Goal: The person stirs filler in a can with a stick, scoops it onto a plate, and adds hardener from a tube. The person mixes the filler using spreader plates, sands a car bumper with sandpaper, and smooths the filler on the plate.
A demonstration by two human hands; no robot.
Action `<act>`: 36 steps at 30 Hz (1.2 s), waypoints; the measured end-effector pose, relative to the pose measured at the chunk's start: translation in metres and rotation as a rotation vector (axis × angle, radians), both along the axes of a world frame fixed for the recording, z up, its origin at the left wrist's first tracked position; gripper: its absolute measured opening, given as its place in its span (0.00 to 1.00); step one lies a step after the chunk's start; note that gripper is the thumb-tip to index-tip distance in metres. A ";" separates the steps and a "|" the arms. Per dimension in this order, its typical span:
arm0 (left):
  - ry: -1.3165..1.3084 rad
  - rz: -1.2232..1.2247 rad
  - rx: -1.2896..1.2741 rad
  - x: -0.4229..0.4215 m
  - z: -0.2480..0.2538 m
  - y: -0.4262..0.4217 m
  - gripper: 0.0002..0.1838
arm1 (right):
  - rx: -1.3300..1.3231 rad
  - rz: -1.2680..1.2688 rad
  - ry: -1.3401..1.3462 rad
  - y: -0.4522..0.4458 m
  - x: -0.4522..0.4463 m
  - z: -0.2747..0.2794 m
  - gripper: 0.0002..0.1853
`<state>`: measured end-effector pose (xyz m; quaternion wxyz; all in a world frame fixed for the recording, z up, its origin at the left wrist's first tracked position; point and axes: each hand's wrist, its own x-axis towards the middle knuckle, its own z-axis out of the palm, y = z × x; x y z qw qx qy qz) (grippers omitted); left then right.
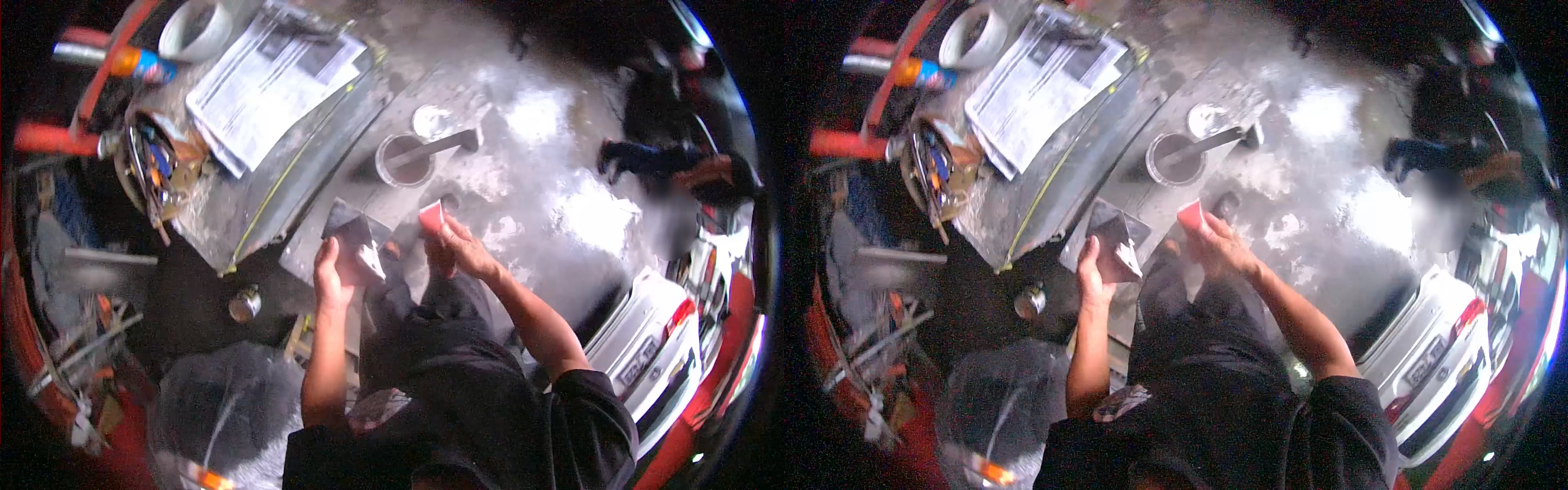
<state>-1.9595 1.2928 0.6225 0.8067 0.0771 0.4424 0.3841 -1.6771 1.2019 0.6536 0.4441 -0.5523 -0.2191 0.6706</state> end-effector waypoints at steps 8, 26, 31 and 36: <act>-0.048 -0.367 0.150 0.097 0.054 0.049 0.12 | 0.100 -0.348 -0.075 -0.062 0.023 0.113 0.27; -0.132 -0.798 0.122 0.197 0.077 -0.118 0.25 | 0.122 -0.781 -0.088 -0.266 0.040 0.158 0.22; -0.095 -0.787 0.162 0.214 0.080 -0.163 0.26 | 0.122 -0.801 -0.101 -0.309 0.047 0.170 0.20; -0.132 -0.788 0.136 0.227 0.084 -0.201 0.25 | 0.140 -0.777 -0.168 -0.348 0.055 0.173 0.20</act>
